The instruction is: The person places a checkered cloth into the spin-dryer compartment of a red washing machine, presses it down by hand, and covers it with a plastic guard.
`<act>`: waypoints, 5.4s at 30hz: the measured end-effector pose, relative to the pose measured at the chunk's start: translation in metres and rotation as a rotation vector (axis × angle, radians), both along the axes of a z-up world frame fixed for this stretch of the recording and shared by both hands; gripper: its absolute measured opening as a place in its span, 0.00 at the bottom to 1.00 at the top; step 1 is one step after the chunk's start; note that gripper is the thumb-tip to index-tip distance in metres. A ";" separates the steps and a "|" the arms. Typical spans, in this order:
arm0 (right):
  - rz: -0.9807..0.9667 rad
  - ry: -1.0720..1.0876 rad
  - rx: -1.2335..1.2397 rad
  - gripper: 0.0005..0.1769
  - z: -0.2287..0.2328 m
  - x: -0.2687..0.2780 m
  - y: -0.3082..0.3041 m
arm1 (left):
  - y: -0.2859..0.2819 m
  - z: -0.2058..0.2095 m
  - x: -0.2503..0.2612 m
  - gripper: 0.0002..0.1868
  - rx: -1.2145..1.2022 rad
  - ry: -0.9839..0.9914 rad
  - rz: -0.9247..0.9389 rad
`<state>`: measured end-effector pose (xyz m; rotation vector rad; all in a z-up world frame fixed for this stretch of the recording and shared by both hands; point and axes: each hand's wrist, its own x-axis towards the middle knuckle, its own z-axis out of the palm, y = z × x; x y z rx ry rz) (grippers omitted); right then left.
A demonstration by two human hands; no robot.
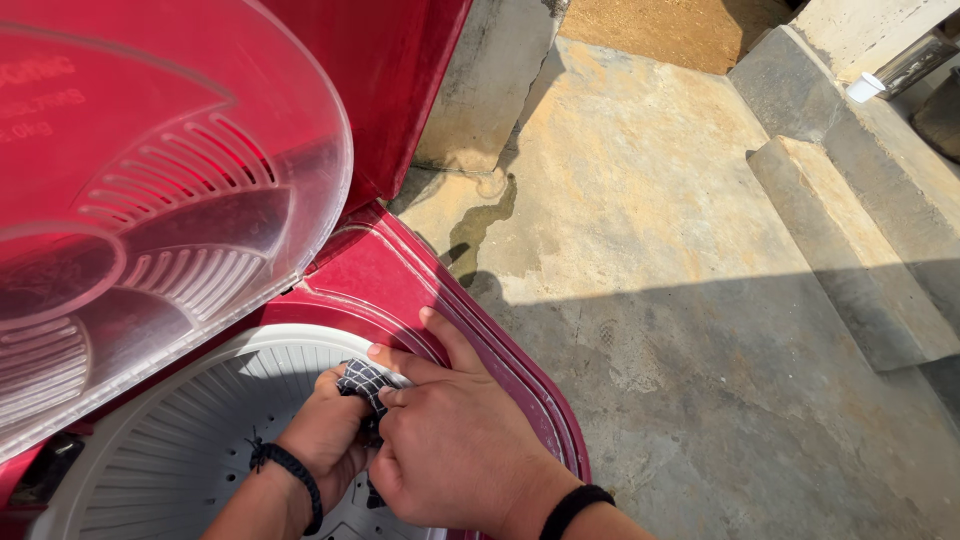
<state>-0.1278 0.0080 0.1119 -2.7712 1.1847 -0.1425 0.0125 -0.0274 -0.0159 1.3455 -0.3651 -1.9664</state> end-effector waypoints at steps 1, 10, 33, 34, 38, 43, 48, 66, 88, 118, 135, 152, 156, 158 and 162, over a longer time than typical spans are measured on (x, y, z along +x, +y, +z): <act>-0.017 0.027 0.045 0.18 0.000 0.001 -0.001 | -0.001 -0.001 0.004 0.21 -0.001 0.060 0.017; -0.007 -0.121 -0.086 0.18 -0.009 -0.006 -0.001 | -0.008 -0.036 0.017 0.12 0.105 0.202 0.437; -0.299 -0.065 -0.149 0.17 -0.003 0.001 -0.001 | 0.002 0.013 0.006 0.20 0.030 -0.011 0.402; -0.299 -0.074 -0.153 0.16 -0.004 0.001 0.000 | 0.003 0.013 0.006 0.20 0.026 -0.018 0.351; -0.304 -0.100 -0.166 0.09 -0.005 0.001 -0.001 | 0.008 0.022 0.007 0.23 0.036 -0.056 0.135; -0.311 -0.076 -0.151 0.08 -0.004 0.002 -0.001 | 0.013 0.036 -0.002 0.25 0.201 -0.265 -0.334; -0.320 -0.033 -0.120 0.12 0.001 0.005 -0.003 | 0.006 0.021 -0.001 0.20 0.080 -0.277 -0.346; -0.329 0.024 -0.063 0.21 0.004 0.010 -0.003 | 0.002 0.018 0.011 0.27 0.129 -0.085 0.089; -0.329 0.083 -0.061 0.25 0.005 0.011 -0.004 | 0.003 0.019 0.007 0.20 0.036 -0.126 0.090; -0.288 0.037 -0.116 0.27 -0.001 0.007 -0.005 | 0.008 0.004 -0.005 0.40 0.149 -0.352 -0.642; -0.282 0.008 -0.201 0.15 0.001 0.007 -0.001 | 0.000 0.027 0.009 0.25 0.229 -0.378 -0.144; -0.286 0.010 -0.159 0.13 0.002 0.006 -0.002 | -0.001 0.015 0.019 0.21 0.058 0.155 0.374; -0.279 -0.003 -0.179 0.13 0.000 0.006 -0.001 | -0.002 -0.022 0.015 0.19 -0.113 0.187 0.386; -0.275 -0.022 -0.185 0.14 -0.001 0.005 -0.002 | 0.000 -0.028 0.014 0.18 -0.086 0.130 0.349; -0.266 -0.065 -0.225 0.12 -0.002 0.005 0.000 | 0.003 -0.022 0.008 0.17 -0.105 0.069 0.246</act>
